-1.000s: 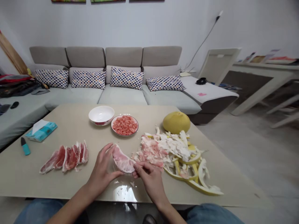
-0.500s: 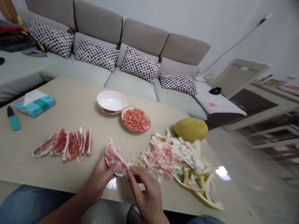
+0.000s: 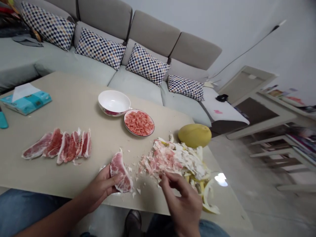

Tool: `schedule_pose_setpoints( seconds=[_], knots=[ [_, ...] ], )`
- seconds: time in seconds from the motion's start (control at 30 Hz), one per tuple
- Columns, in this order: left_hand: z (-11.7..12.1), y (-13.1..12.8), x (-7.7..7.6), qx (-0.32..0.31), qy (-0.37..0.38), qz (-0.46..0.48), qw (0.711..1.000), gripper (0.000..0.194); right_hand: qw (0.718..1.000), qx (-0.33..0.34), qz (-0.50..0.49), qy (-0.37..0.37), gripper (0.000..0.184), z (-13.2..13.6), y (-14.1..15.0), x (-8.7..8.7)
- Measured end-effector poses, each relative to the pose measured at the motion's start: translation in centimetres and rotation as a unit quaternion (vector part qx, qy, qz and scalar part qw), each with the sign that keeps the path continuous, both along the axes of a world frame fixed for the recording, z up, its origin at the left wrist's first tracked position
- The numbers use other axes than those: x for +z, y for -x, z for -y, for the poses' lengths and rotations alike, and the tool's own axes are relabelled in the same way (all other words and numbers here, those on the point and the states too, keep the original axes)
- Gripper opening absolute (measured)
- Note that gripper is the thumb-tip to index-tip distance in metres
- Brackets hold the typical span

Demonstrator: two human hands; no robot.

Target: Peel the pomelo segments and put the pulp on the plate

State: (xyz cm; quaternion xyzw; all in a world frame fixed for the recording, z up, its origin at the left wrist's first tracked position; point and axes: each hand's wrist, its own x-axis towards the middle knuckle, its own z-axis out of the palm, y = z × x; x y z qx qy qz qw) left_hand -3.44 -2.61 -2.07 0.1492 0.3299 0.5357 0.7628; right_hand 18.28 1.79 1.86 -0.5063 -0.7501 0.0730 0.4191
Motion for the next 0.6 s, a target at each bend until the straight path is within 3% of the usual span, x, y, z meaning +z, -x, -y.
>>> schedule_pose_setpoints(
  seconds=[0.13,0.3,0.4,0.5,0.6],
  knots=[
    [0.0,-0.3,-0.1,-0.01,0.012,0.019,1.0,0.054,0.997,-0.004,0.049,0.064,0.018,-2.0,-3.2,-0.5],
    [0.1,-0.8,-0.3,0.001,0.015,0.04,0.999,0.043,0.972,-0.058,0.228,-0.004,0.035,-4.4,-4.7,-3.3],
    [0.2,-0.9,-0.5,0.003,0.021,0.038,0.999,0.033,0.969,-0.081,0.233,-0.019,0.036,-4.0,-4.0,-3.6],
    [0.2,-1.1,-0.4,0.001,0.014,0.033,0.999,0.032,0.988,0.023,0.14,0.062,0.027,-2.0,-2.1,-2.7],
    [0.2,-1.4,-0.4,-0.007,-0.003,0.025,1.0,0.036,0.972,0.154,0.048,0.174,0.017,0.0,0.0,-1.6]
  ],
)
